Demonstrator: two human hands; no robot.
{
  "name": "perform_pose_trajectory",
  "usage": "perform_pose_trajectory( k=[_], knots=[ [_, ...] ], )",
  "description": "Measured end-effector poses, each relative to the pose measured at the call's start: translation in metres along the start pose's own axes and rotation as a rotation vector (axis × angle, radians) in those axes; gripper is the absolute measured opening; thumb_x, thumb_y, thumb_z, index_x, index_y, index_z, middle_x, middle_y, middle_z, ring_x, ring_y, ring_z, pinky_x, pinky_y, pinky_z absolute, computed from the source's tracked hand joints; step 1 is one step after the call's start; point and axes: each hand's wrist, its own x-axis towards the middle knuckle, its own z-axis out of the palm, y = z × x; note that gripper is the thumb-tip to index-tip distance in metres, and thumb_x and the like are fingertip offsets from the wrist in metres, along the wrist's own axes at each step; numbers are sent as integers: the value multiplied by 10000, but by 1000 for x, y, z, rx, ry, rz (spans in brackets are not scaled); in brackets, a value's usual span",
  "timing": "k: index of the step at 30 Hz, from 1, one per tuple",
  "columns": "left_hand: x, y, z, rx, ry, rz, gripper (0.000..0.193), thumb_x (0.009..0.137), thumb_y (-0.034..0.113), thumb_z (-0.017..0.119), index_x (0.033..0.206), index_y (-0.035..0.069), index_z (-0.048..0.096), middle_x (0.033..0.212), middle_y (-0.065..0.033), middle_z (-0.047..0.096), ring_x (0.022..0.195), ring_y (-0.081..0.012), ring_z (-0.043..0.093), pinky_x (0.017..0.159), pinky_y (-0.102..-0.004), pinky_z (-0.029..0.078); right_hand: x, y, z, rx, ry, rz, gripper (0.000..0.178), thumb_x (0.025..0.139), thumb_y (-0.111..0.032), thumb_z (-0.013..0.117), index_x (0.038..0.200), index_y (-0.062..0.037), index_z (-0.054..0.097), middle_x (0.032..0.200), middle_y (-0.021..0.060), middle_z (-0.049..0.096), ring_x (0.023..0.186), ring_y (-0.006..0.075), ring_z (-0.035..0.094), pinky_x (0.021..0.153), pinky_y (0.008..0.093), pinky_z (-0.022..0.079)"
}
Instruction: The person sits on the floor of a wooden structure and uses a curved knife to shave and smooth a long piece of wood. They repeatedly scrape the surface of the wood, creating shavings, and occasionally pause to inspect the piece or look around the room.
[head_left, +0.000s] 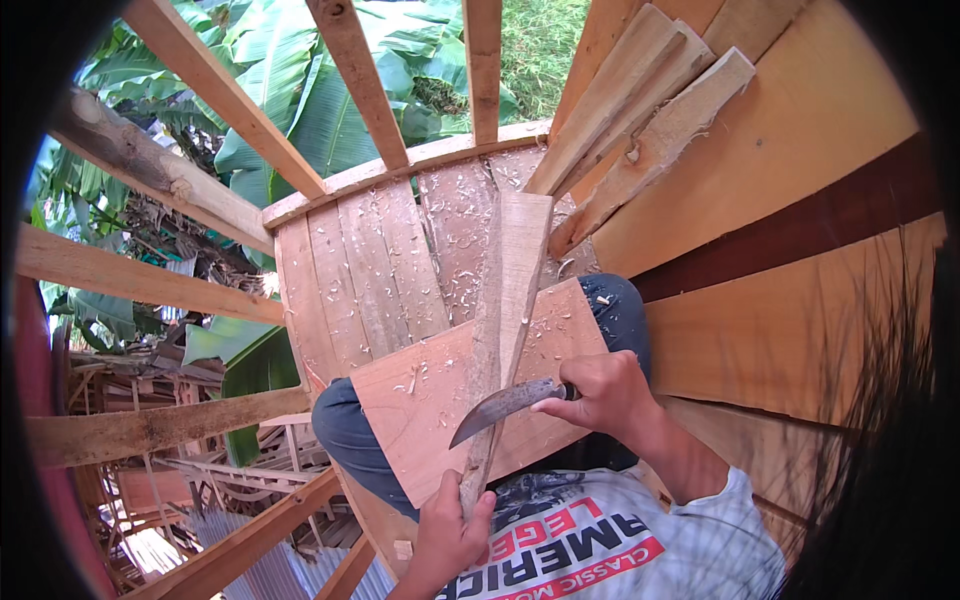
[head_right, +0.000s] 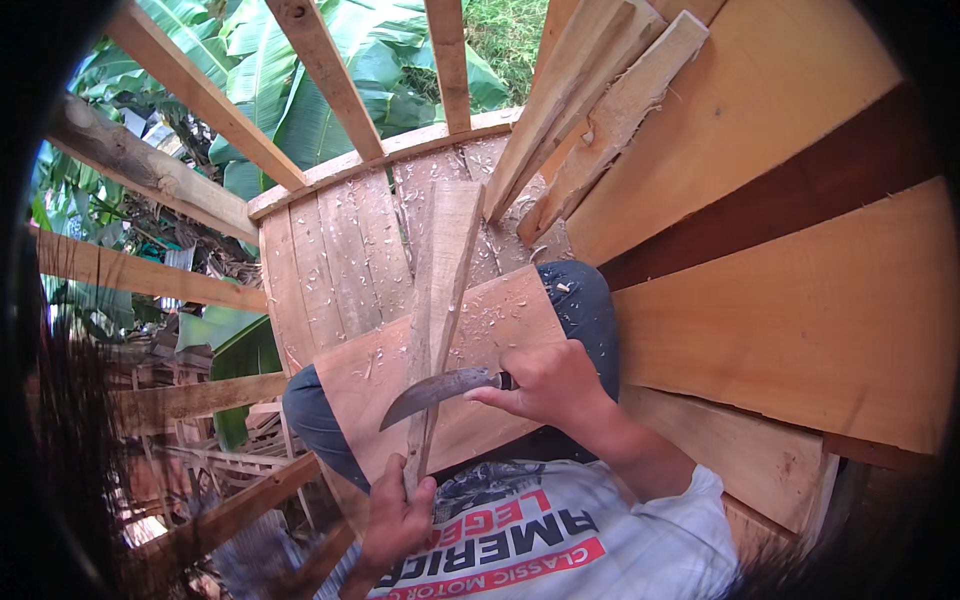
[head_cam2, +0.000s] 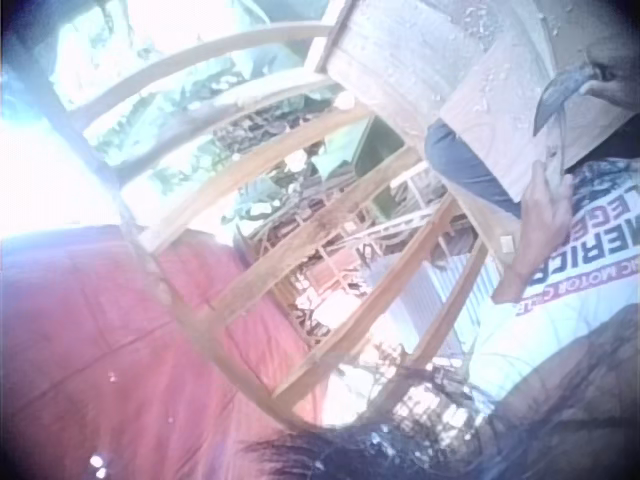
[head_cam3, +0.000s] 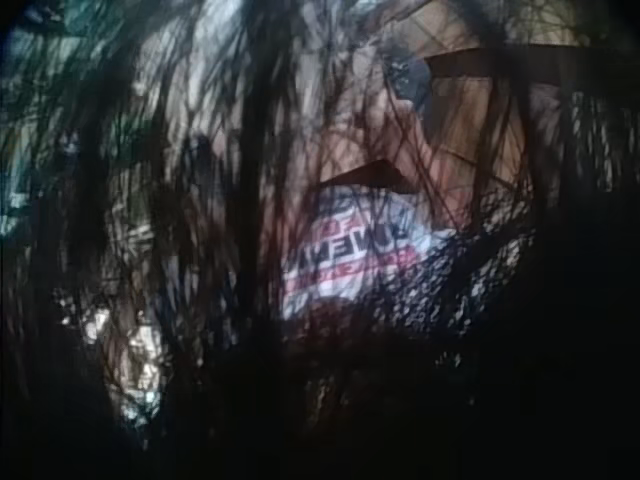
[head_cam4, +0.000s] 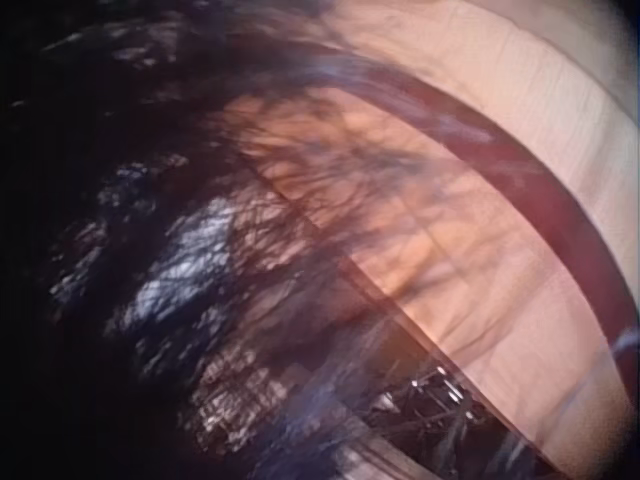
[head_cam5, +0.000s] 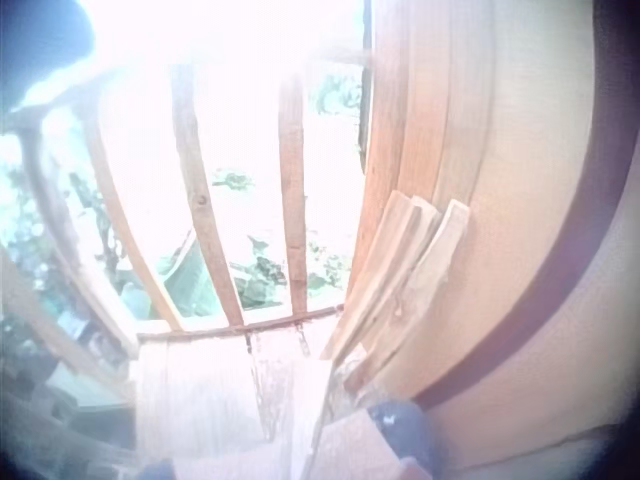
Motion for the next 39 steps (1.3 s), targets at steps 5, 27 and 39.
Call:
perform_pose_trajectory(
  k=[5,27,39],
  knots=[
    [6,-7,23,119,141,85,349,882,226,580,1061,-67,516,770,-212,613,708,-372,601,672,-447,460,3,16,-17,-28,144,218,552,791,-562,666,586,-57,575,536,120,551,534,300,612,477,372,467],
    [19,-26,-46,603,-11,45,471,940,419,477,1076,-29,524,948,-324,611,876,-487,592,749,-530,459,-74,-12,11,154,-54,366,328,814,-244,679,1034,-63,515,983,147,573,891,356,621,696,448,518],
    [23,-17,-72,1093,-248,262,533,880,543,508,993,24,553,901,-231,636,835,-396,631,695,-496,497,-102,-26,-12,32,-223,396,453,821,-222,680,1188,-73,460,1060,148,511,962,342,591,789,431,504]
  ],
)
